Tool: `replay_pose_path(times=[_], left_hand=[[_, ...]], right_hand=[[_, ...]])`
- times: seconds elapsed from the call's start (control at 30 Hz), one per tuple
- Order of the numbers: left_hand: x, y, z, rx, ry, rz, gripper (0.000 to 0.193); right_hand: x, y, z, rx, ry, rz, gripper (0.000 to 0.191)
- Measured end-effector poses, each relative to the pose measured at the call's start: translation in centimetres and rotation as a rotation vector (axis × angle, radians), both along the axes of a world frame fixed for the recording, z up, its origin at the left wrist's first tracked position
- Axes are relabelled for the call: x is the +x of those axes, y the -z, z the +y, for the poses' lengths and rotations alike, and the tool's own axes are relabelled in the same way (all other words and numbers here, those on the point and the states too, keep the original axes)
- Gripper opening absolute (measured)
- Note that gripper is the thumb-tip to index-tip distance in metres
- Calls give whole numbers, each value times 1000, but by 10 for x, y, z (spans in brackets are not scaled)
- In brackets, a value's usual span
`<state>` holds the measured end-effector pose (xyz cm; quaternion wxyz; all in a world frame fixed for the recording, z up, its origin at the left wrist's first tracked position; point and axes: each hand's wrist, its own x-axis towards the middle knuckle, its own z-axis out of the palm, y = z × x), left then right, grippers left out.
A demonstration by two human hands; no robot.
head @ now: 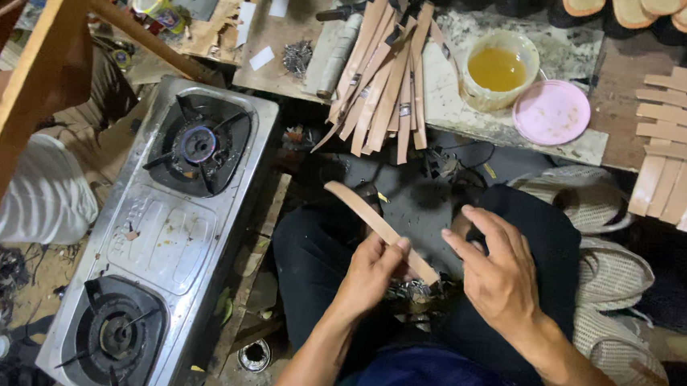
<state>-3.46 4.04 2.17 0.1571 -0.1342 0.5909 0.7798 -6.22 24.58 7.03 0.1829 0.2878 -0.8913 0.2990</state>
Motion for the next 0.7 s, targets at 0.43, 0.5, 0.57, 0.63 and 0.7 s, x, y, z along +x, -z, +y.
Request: replay_pose_path(times=[0.43,0.5,0.57,0.63,0.7], left_hand=[[30,-32,36,-400,526,141,28],[30,-22,33,-391,402,74,31],[32,-14,27,-390,395,33,32],[34,-7,24,-383,393,7,32],[38,-1,26,-366,401,-11,32]], right_hand=[[33,9,50,-612,91,-737,83],[22,12,70,-761,200,-603,93],[7,19,101,-852,315,-416,99],[-6,27,137,-949,387,-307,102],[-23,35,176,-1005,467,-225,103]])
